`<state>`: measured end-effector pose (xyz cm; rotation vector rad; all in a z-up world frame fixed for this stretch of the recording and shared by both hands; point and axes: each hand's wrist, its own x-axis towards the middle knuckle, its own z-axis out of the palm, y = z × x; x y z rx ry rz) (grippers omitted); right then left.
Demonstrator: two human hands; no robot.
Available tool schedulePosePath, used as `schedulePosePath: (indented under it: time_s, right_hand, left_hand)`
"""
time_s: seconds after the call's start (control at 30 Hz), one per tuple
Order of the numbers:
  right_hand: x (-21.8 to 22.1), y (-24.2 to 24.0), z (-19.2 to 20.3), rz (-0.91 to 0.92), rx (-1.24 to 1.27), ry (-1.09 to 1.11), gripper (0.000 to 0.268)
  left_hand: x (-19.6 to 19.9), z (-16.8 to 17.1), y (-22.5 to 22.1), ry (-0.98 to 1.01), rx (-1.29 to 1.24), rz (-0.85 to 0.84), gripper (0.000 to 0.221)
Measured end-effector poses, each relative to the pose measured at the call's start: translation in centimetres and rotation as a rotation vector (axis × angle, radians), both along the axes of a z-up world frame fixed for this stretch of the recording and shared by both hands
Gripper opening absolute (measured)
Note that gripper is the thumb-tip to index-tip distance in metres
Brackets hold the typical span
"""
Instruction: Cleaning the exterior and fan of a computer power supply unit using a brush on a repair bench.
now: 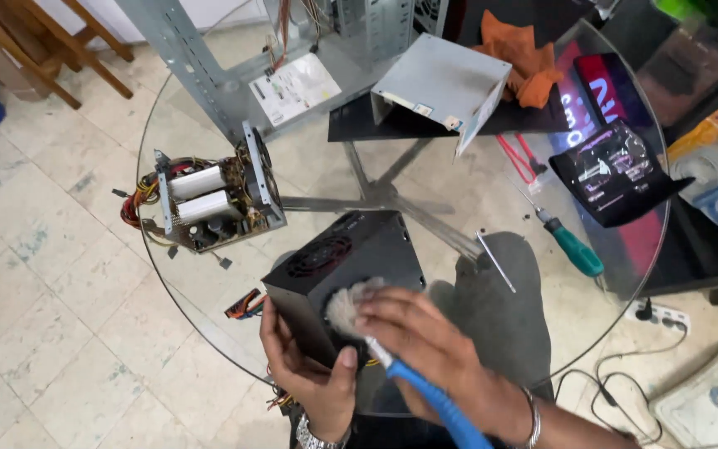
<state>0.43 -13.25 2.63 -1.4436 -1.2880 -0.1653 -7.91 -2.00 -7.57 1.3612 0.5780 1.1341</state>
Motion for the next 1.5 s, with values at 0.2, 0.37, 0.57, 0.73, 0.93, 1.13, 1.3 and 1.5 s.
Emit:
schedulePosePath:
  time_s: [0.2, 0.37, 0.57, 0.73, 0.93, 1.13, 1.3, 1.5]
  right_hand:
    - [3.4, -0.9, -0.8, -0.172, -0.090, -0.002, 0.026]
    - [5.7, -2.4, -0.5, -0.372, -0.281, 0.099, 0.021]
    - [7.7, -3.1, 0.0, -0.283, -0.314, 0.028, 0.020]
    - [7.9, -3.2, -1.6, -0.280, -0.508, 0.106, 0.023]
    - [7.7, -2.7, -0.3, -0.111, -0.508, 0.090, 0.022]
    - [7.7, -2.5, -0.8, -0.166, -0.312, 0.000, 0.024]
    - [7.1, -2.0, -0.5, -0.332, -0.185, -0.012, 0.024]
    - [4.4, -2.8, -2.3, -0.353, -0.266, 0.120, 0.022]
  left_hand:
    - [-0.8, 0.4, 0.5, 0.078, -0.017, -0.011, 0.099]
    - [-0.8, -0.4, 1.1, 0.018, 0.118, -0.062, 0.107]
    - [-1.1, -1.0, 2.1, 0.091, 0.244, -0.072, 0.109]
    - [-0.6, -1.4, 2.6, 0.068, 0.241, -0.081, 0.109]
    - [-0.5, -2.0, 3.4, 0.023, 0.196, -0.077, 0.108]
    - [-0.5, -1.9, 3.3, 0.028, 0.250, -0.072, 0.107]
    - [0.0, -0.3, 2.9, 0.012, 0.093, -0.113, 0.105]
    - [0.8, 0.6, 2.3, -0.154, -0.189, -0.029, 0.101]
